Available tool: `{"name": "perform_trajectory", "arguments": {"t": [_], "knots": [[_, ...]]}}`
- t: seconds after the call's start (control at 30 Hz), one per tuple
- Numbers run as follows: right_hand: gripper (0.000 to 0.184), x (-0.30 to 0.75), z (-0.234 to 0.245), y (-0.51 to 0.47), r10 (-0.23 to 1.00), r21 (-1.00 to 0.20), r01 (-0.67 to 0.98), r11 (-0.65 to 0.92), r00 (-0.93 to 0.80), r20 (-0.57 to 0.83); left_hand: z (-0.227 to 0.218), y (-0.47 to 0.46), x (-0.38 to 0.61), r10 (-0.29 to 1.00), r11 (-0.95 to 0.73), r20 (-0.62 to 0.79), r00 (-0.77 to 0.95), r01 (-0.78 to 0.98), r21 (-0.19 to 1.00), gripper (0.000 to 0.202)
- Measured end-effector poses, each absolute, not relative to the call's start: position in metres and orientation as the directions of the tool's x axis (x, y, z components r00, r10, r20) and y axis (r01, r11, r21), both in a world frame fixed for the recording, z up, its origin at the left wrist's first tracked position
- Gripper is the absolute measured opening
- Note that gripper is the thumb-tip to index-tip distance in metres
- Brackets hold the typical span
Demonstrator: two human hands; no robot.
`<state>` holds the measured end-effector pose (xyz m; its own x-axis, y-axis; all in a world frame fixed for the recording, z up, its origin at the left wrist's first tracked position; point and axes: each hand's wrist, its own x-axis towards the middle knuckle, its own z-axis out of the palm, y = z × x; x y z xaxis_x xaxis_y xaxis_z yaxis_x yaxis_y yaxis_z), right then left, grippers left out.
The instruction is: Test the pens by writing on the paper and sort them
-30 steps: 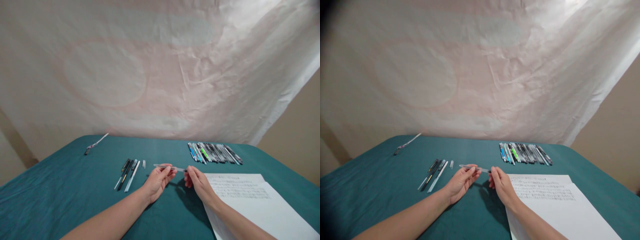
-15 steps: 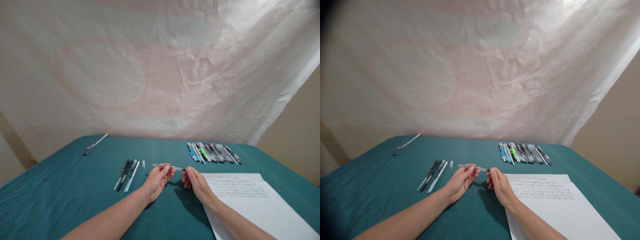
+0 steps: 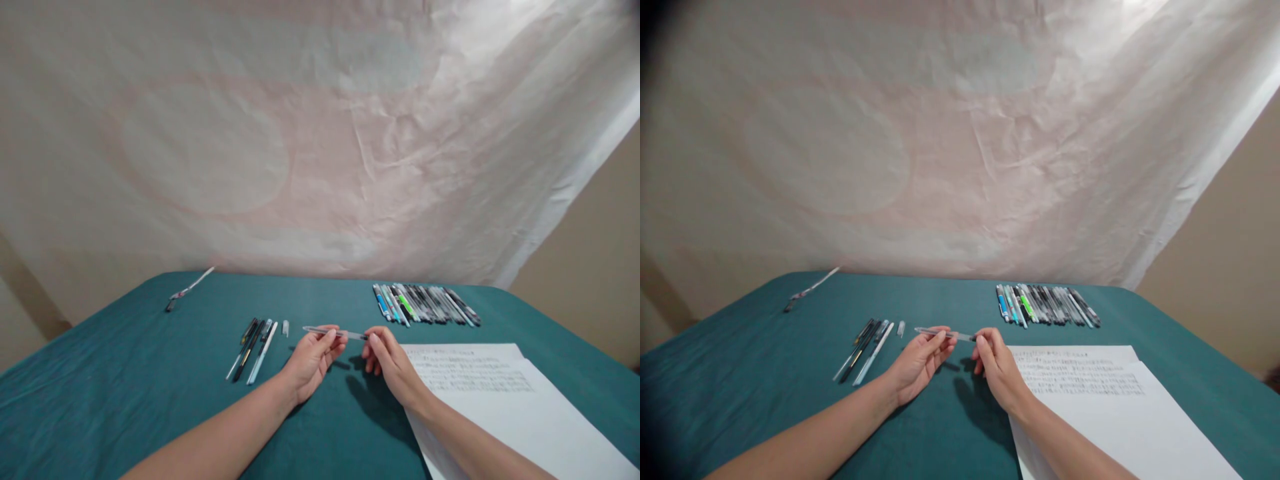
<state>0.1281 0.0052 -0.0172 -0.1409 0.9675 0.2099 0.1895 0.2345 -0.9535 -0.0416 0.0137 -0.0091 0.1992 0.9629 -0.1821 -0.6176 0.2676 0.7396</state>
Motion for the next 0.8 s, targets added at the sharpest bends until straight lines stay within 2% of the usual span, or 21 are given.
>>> {"name": "perform_trajectory", "arguments": {"t": [0.23, 0.43, 0.57, 0.7, 0.8], "knots": [[0.032, 0.1306, -0.0202, 0.0084, 0.958, -0.912, 0.304, 0.275, -0.167, 0.233, -0.0091, 0.0092, -0.0413, 0.961, 0.24, -0.111, 0.255, -0.559, 0.794, 0.016], [0.03, 0.1285, -0.0167, 0.0051, 0.957, -0.923, 0.27, 0.275, -0.169, 0.236, -0.0095, 0.0132, -0.0404, 0.977, 0.213, -0.154, 0.149, -0.611, 0.762, 0.01], [0.026, 0.1294, -0.0161, 0.0042, 0.948, -0.898, 0.316, 0.308, -0.177, 0.263, -0.0103, 0.0145, -0.0408, 0.976, 0.215, -0.152, 0.155, -0.598, 0.772, 0.009], [0.037, 0.1301, -0.0173, 0.0062, 0.954, -0.898, 0.338, 0.283, -0.198, 0.226, -0.0115, 0.013, -0.0414, 0.972, 0.22, -0.124, 0.199, -0.588, 0.778, 0.013], [0.04, 0.1291, -0.0158, 0.0059, 0.957, -0.92, 0.293, 0.261, -0.204, 0.207, -0.0112, 0.0132, -0.0411, 0.973, 0.224, -0.142, 0.181, -0.6, 0.768, 0.012]]}}
